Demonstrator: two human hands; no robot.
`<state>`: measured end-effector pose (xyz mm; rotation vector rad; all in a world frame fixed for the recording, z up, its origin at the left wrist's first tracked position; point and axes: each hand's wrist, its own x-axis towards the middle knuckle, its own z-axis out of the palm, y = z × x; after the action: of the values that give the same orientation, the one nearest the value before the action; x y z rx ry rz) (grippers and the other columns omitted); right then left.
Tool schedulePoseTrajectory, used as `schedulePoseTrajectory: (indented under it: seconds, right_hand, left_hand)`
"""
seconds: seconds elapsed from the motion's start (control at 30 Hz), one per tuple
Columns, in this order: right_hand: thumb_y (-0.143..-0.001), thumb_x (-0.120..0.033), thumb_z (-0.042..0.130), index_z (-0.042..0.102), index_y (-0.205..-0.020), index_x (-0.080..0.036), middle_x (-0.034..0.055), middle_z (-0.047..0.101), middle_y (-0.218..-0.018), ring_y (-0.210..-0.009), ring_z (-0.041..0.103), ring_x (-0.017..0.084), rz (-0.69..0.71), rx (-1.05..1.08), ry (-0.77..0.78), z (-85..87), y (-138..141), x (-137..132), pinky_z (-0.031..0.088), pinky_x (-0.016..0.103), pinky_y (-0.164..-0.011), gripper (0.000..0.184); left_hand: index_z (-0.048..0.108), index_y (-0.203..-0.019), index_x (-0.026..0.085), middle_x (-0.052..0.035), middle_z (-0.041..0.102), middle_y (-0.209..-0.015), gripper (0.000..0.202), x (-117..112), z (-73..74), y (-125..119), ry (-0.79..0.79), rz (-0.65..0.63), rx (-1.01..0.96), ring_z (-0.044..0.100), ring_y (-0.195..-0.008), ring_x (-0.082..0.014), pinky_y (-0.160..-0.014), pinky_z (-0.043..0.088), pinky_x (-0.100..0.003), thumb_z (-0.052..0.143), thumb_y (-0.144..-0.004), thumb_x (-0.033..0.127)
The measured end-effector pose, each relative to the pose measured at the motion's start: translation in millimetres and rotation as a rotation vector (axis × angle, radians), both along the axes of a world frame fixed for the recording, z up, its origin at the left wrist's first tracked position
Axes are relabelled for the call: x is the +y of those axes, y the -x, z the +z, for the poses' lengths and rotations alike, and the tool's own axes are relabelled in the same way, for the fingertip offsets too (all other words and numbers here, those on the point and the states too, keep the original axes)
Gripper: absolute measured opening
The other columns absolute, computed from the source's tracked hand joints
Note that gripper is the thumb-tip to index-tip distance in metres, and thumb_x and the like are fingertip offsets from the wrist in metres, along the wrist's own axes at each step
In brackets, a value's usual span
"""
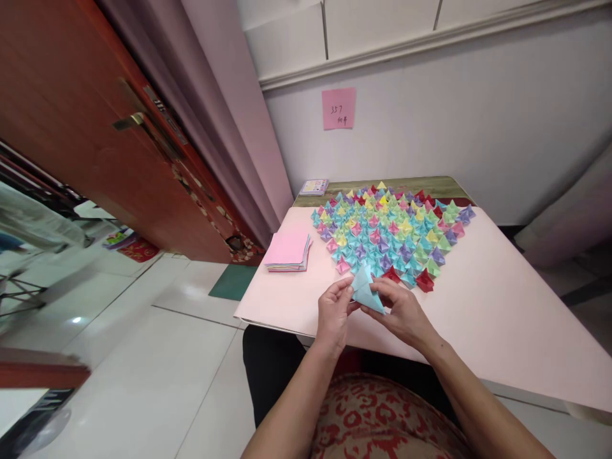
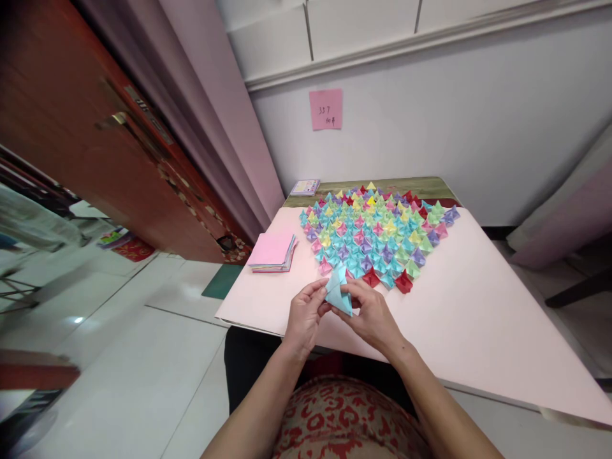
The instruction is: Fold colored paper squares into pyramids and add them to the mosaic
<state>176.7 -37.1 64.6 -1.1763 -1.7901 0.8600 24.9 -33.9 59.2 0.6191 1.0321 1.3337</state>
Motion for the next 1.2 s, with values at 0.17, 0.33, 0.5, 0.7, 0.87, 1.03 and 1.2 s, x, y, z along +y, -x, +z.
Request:
schedulePoseTrajectory:
  seconds: [0.17,0.33,0.5,0.7,0.87,1.03,1.2]
  right_hand:
    - [-0.079,-0.048,0.072,0.069,-0.094,-0.023,0.0049,0.064,-0.09,-0.074,0.059,0.019,-0.003,-0.041,-0.003,-4.6,-1.9,3.6,0.05,0.03,-0.064,0.029]
    - [-0.08,-0.05,0.07,0.071,-0.095,-0.024,0.0046,0.064,-0.088,-0.077,0.06,0.021,-0.028,-0.05,-0.015,-4.1,-1.1,3.8,0.049,0.03,-0.067,0.03]
    - [-0.08,-0.048,0.07,0.07,-0.086,-0.023,0.0043,0.064,-0.087,-0.077,0.061,0.021,-0.041,0.004,-0.006,-3.6,-4.3,5.1,0.048,0.03,-0.066,0.026]
    - [-0.077,-0.049,0.073,0.07,-0.089,-0.024,0.0042,0.064,-0.088,-0.076,0.061,0.02,0.027,-0.009,0.045,-4.7,-9.9,7.5,0.049,0.028,-0.062,0.029]
    - [-0.077,-0.047,0.074,0.073,-0.092,-0.024,0.0047,0.066,-0.09,-0.083,0.063,0.022,0.028,0.035,0.05,-5.1,-11.4,8.2,0.051,0.031,-0.07,0.028]
    - [-0.076,-0.046,0.075,0.073,-0.091,-0.021,0.0048,0.07,-0.087,-0.079,0.064,0.023,-0.004,0.13,0.102,-5.1,-11.6,8.2,0.053,0.033,-0.069,0.03]
    - [-0.074,-0.049,0.075,0.072,-0.09,-0.02,0.0037,0.071,-0.083,-0.077,0.067,0.023,-0.003,0.277,0.23,-0.9,-9.7,5.9,0.056,0.035,-0.07,0.033]
  left_hand:
    - [0.074,-0.1,0.013,-0.0082,0.074,-0.091,0.038,-2.8,-3.2,-2.8,-0.011,-0.036,0.003,0.067,-0.075,-0.0148,-0.071,0.055,-0.026,0.082,-0.068,0.032]
    - [0.076,-0.101,0.014,-0.0087,0.074,-0.095,0.038,-5.1,0.2,-3.5,-0.009,-0.07,-0.009,0.067,-0.077,-0.0142,-0.071,0.052,-0.024,0.082,-0.068,0.032]
    - [0.075,-0.106,0.014,-0.0098,0.074,-0.103,0.036,-8.0,10.8,-1.9,-0.065,-0.161,-0.079,0.066,-0.085,-0.016,-0.08,0.052,-0.027,0.077,-0.071,0.023]
    - [0.073,-0.111,0.016,-0.0088,0.075,-0.102,0.043,-10.5,13.5,-1.3,-0.079,-0.224,-0.001,0.067,-0.096,-0.0213,-0.084,0.05,-0.027,0.073,-0.069,0.016]
    - [0.07,-0.116,0.016,-0.0104,0.074,-0.109,0.045,-9.9,11.1,-0.7,-0.134,-0.27,-0.004,0.066,-0.106,-0.0235,-0.093,0.048,-0.031,0.076,-0.072,0.021]
    - [0.075,-0.106,0.014,-0.0095,0.075,-0.095,0.045,-8.6,5.9,-4.4,-0.092,-0.19,0.026,0.069,-0.091,-0.0205,-0.087,0.053,-0.03,0.084,-0.066,0.031]
    - [0.075,-0.103,0.013,-0.0063,0.075,-0.085,0.041,-8.4,-1.5,-9.4,-0.082,-0.102,0.001,0.07,-0.073,-0.0152,-0.082,0.057,-0.032,0.082,-0.069,0.035]
